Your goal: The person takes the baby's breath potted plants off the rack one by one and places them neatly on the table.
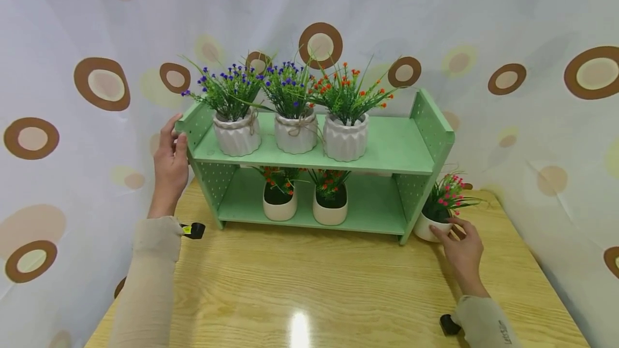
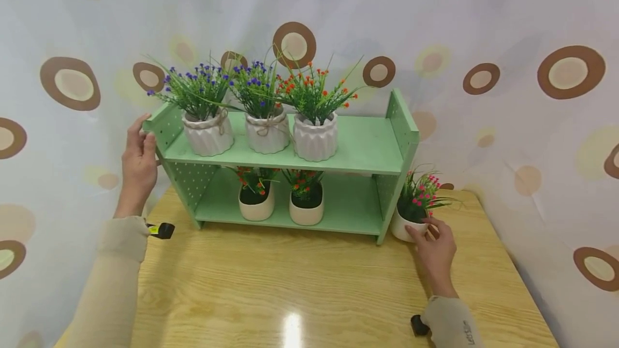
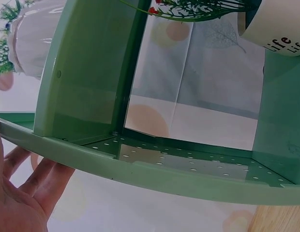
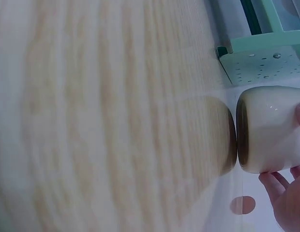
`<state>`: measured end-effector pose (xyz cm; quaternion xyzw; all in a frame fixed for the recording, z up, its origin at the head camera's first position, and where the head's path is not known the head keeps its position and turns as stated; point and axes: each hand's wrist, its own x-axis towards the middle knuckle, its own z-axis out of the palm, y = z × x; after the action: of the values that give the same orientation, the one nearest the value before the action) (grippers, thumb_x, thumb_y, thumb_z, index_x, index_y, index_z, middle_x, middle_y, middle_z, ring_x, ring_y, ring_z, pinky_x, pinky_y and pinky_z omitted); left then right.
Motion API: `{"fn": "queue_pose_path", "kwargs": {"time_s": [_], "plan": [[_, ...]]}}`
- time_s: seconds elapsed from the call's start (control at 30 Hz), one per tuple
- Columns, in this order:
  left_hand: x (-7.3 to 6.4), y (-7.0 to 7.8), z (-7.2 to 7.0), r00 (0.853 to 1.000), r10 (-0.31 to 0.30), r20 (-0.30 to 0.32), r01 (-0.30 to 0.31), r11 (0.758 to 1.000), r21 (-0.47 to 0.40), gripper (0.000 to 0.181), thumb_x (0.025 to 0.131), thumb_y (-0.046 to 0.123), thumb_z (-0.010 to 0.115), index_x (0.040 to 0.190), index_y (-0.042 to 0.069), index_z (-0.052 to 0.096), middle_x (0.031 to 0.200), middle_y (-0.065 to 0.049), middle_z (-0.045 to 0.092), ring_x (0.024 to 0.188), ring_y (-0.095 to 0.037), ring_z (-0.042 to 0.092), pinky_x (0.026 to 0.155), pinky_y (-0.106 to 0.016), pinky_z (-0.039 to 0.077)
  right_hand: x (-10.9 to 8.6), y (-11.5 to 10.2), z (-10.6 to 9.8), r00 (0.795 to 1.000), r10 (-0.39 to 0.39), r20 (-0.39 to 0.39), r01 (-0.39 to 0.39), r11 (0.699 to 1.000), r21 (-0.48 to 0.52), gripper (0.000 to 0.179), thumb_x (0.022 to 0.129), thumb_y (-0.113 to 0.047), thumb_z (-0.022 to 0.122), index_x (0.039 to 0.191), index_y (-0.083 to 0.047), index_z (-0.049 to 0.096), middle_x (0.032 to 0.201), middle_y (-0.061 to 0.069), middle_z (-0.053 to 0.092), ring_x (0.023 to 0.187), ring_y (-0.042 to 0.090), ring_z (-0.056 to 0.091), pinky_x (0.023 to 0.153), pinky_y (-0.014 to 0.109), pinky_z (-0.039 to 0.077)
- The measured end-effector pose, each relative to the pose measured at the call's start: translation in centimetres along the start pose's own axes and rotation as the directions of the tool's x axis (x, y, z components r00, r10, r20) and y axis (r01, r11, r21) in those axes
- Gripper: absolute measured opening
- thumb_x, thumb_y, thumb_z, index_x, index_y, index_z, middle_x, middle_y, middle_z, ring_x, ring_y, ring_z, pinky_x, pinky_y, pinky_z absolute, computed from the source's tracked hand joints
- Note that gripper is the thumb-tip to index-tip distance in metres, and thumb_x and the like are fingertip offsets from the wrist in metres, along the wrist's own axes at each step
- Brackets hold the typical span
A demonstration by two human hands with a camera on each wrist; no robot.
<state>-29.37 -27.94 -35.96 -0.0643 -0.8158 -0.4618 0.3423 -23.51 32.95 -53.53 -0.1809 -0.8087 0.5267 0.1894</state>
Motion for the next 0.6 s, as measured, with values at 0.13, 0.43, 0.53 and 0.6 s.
{"fn": "queue_pose_path", "kwargs": {"time_s": [0.13,0.43,0.53,0.6], "plan": [[-0.11,-0.04,0.03,1.0,-0.006,0.006,0.006,1.0,-0.005,0.046,0.113,0.039,0.038,0.159,0.039,0.036,0.126,-0.021,0.06,0.098,-0.012,0.051,0.082,-0.026,0.041,-0.14,0.19,-0.12,0.998,0.051,0.033,-0.052,0.998,0.027,0.056,0.091,-0.022,0.082,0.137,0.0,0.057,0.154,0.011,0.042,0.141,0.038,0.05,0.076,0.0,0.044],[-0.1,0.06,-0.04,1.0,-0.008,0.015,0.008,1.0,-0.001,0.047,0.113,0.039,0.037,0.16,0.037,0.035,0.133,-0.02,0.059,0.102,-0.012,0.052,0.084,-0.025,0.041,-0.12,0.43,-0.22,0.994,0.08,0.076,-0.082,0.996,0.024,0.061,0.092,-0.03,0.08,0.138,-0.001,0.054,0.158,0.013,0.042,0.143,0.038,0.048,0.073,0.002,0.046],[-0.06,0.07,-0.08,1.0,-0.006,0.011,0.006,1.0,-0.001,0.047,0.113,0.038,0.037,0.16,0.037,0.035,0.134,-0.019,0.059,0.103,-0.012,0.052,0.084,-0.024,0.042,0.03,0.35,-0.16,0.993,0.081,0.083,-0.083,0.996,0.027,0.062,0.092,-0.03,0.08,0.14,-0.002,0.053,0.159,0.012,0.042,0.145,0.036,0.047,0.074,0.002,0.046],[-0.06,0.06,-0.11,1.0,-0.005,0.012,0.005,1.0,0.001,0.047,0.113,0.038,0.037,0.16,0.037,0.035,0.135,-0.019,0.059,0.104,-0.012,0.052,0.084,-0.023,0.042,0.09,0.36,-0.13,0.993,0.083,0.083,-0.085,0.996,0.022,0.062,0.092,-0.029,0.08,0.14,-0.002,0.053,0.159,0.011,0.042,0.145,0.036,0.047,0.074,0.002,0.046]]}}
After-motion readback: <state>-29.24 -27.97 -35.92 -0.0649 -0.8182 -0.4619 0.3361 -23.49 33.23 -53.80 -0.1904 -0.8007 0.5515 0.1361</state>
